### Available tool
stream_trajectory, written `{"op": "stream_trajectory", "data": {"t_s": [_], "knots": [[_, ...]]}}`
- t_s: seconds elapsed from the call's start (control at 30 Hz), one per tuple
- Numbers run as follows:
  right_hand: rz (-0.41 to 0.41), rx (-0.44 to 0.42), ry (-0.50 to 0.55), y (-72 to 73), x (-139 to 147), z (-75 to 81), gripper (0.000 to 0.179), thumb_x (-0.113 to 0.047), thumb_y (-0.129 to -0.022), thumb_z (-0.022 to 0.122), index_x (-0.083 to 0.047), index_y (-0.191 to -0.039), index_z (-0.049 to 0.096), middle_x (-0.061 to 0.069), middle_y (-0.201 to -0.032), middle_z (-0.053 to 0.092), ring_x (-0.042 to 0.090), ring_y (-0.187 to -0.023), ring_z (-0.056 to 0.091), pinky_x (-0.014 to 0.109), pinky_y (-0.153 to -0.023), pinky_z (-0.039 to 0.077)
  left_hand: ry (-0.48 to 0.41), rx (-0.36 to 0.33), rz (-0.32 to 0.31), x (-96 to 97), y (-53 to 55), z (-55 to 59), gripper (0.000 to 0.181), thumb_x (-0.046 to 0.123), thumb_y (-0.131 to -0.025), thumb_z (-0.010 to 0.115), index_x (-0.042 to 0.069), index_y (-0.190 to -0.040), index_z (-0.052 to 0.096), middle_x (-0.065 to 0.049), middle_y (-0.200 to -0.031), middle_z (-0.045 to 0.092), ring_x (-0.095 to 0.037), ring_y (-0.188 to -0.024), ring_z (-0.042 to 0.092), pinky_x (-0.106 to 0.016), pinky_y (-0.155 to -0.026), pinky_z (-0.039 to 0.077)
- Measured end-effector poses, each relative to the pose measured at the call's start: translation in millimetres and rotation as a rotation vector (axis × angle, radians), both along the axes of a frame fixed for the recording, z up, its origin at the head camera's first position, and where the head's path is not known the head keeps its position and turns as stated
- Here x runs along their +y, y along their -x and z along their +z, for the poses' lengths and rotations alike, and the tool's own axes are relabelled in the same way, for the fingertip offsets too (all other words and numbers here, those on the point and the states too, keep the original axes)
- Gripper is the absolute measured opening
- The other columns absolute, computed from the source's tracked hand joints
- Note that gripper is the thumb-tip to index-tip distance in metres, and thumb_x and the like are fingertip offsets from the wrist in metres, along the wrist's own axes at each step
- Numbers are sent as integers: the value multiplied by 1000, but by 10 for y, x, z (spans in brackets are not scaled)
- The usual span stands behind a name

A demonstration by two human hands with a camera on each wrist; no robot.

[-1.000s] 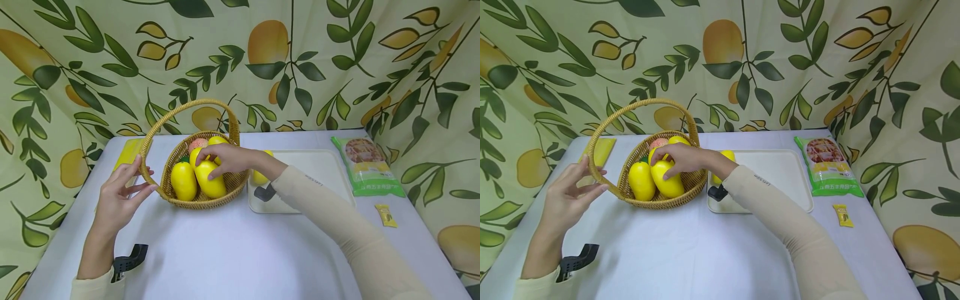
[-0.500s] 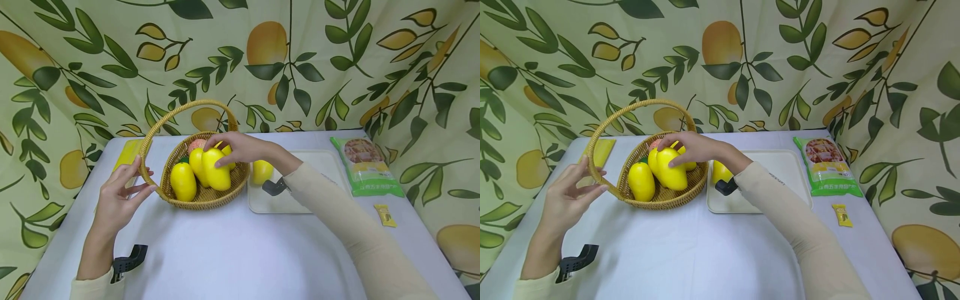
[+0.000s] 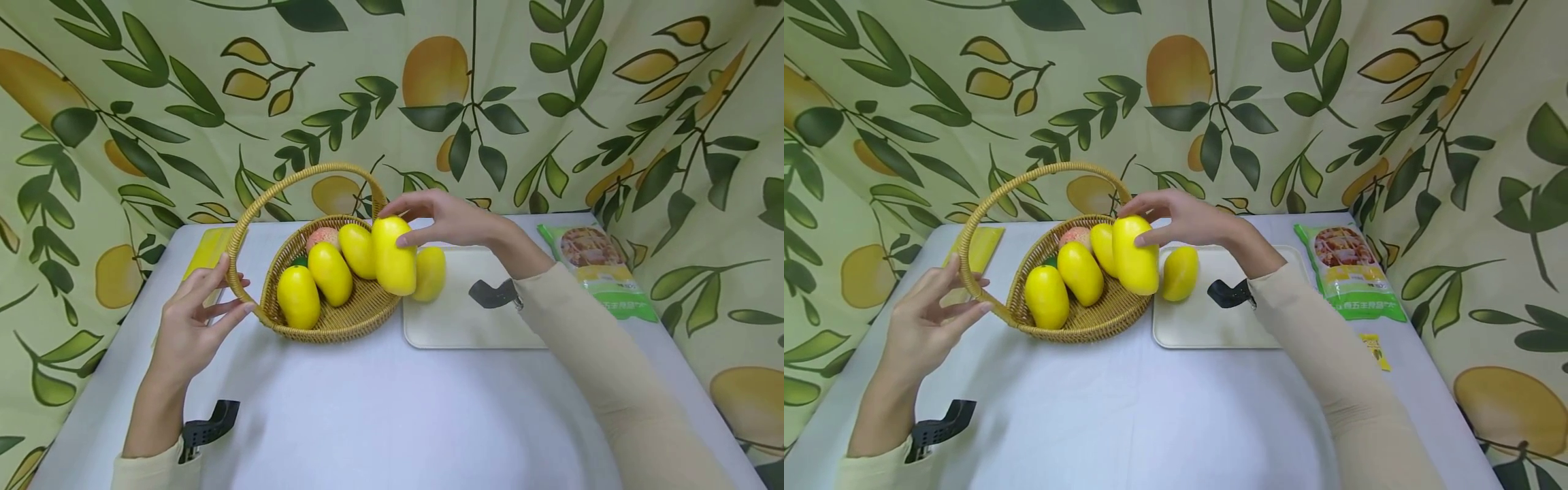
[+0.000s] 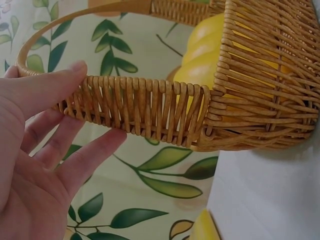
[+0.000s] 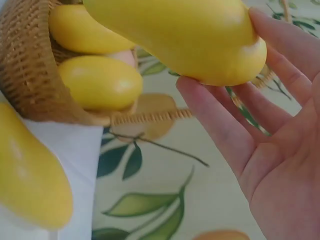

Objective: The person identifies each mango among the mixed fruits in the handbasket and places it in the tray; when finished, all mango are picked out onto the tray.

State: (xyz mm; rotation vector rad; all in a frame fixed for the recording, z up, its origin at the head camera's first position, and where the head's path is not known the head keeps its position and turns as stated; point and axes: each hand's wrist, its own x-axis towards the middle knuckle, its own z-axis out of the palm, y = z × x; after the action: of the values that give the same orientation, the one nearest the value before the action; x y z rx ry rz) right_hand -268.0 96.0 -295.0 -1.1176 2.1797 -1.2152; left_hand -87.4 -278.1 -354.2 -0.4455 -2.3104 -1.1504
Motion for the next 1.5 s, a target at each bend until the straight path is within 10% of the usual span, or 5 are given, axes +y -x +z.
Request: {"op": "stream_trajectory", "data": {"t_s": [0.57, 1.5], "knots": [[-201, -71, -4, 23, 632, -132, 51, -12, -92, 76, -12, -140, 61, 8, -138, 65, 22, -116, 67, 34, -91, 64, 7, -11, 8, 17, -22, 12, 94, -28, -70, 75, 9, -152, 46, 24, -116, 57, 8, -108, 61, -5, -80, 55], [-382, -137, -96, 85, 1131, -645, 50, -20, -95, 74, -12, -142, 60, 12, -140, 64, 20, -112, 67, 35, -89, 65, -3, 4, -3, 18, -20, 10, 93, -28, -70, 75, 7, -151, 46, 22, -116, 57, 6, -108, 63, -6, -80, 56]]}}
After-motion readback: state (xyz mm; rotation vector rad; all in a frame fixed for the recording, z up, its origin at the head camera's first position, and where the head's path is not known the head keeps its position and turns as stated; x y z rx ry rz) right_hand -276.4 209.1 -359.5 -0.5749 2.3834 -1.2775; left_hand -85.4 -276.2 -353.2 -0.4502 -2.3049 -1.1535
